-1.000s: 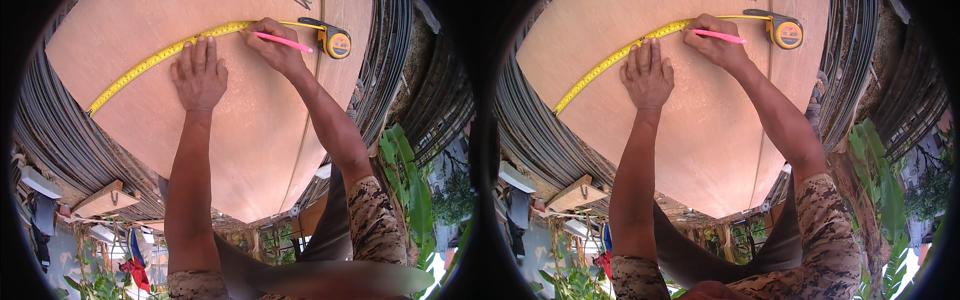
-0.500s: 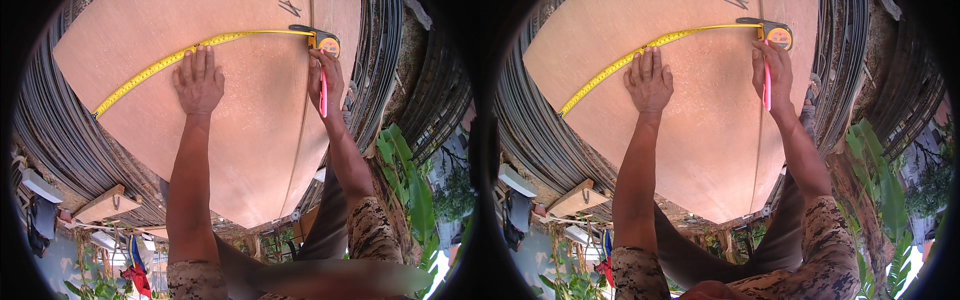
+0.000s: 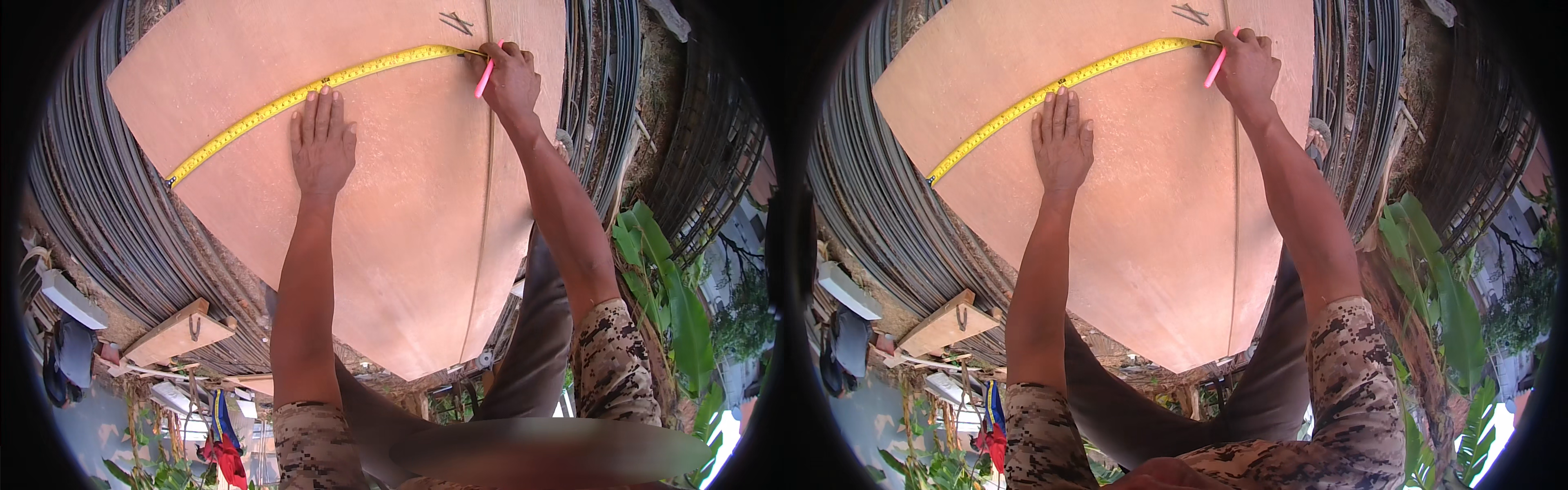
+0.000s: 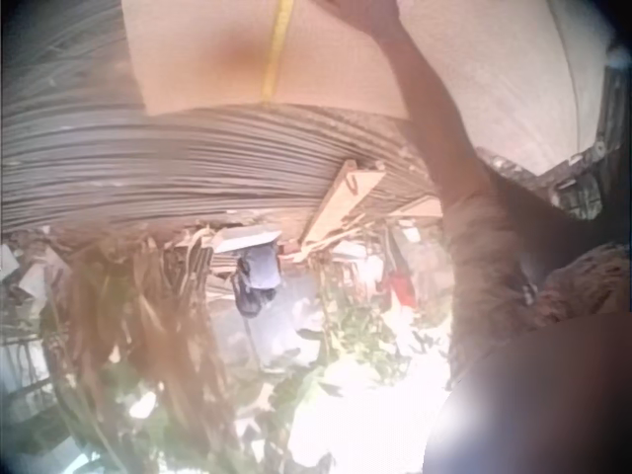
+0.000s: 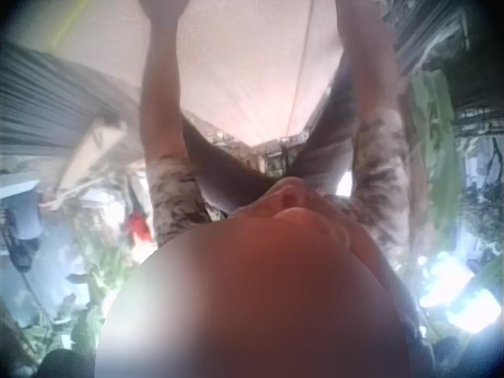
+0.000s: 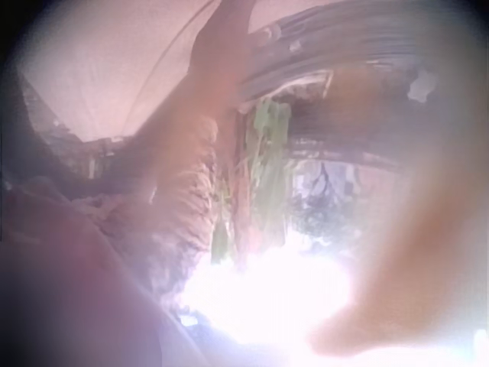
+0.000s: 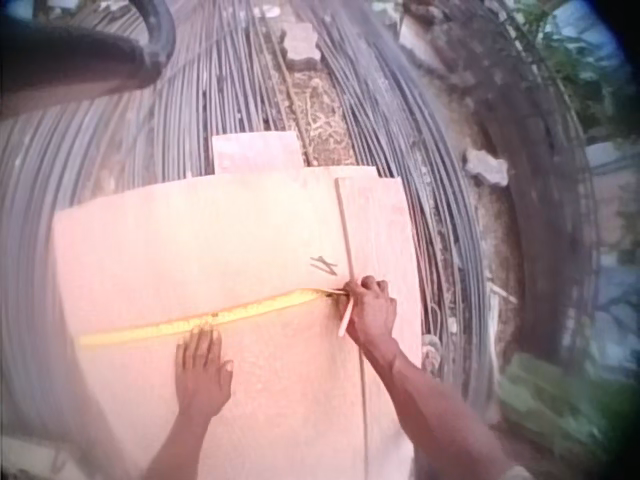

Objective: The person hammers nails into a light-colored wooden panel placed over a metal rebar grid, then measures and marks the panel with a tape measure and pencil. The person repeats the process on a second panel, aligning it with the first.

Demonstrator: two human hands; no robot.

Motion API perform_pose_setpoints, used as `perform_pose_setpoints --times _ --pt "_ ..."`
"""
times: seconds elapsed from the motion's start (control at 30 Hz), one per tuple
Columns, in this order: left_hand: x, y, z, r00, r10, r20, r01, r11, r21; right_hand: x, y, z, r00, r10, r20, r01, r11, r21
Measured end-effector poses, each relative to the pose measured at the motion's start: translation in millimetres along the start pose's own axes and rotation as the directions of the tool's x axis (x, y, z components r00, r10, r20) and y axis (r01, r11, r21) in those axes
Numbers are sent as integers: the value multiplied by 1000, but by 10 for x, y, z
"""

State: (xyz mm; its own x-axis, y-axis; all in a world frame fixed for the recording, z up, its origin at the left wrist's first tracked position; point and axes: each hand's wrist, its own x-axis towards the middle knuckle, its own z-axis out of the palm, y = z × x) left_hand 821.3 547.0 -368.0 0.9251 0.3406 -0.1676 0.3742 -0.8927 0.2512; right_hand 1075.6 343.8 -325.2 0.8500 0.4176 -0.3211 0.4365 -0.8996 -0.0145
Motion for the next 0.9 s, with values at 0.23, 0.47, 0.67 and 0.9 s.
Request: perform_pose_setpoints --times 0.23,0.47,0.67,0.9 --pt "-458 -1339 -496 690 -669 -274 685 727 -51 -75 19 215 990 66 -124 -63 998 31" --pt "-689 -2299 -553 384 -865 324 544 -72 -836 -88 97 311 984 36 -175 -26 998 58" --pt "-631 -2248 -603 304 -841 447 472 -275 -838 -84 147 382 988 11 -156 -12 1000 -9" --pt "-445 -2163 -684 260 -807 530 337 -439 -833 -81 146 400 988 28 -150 -25 999 22"
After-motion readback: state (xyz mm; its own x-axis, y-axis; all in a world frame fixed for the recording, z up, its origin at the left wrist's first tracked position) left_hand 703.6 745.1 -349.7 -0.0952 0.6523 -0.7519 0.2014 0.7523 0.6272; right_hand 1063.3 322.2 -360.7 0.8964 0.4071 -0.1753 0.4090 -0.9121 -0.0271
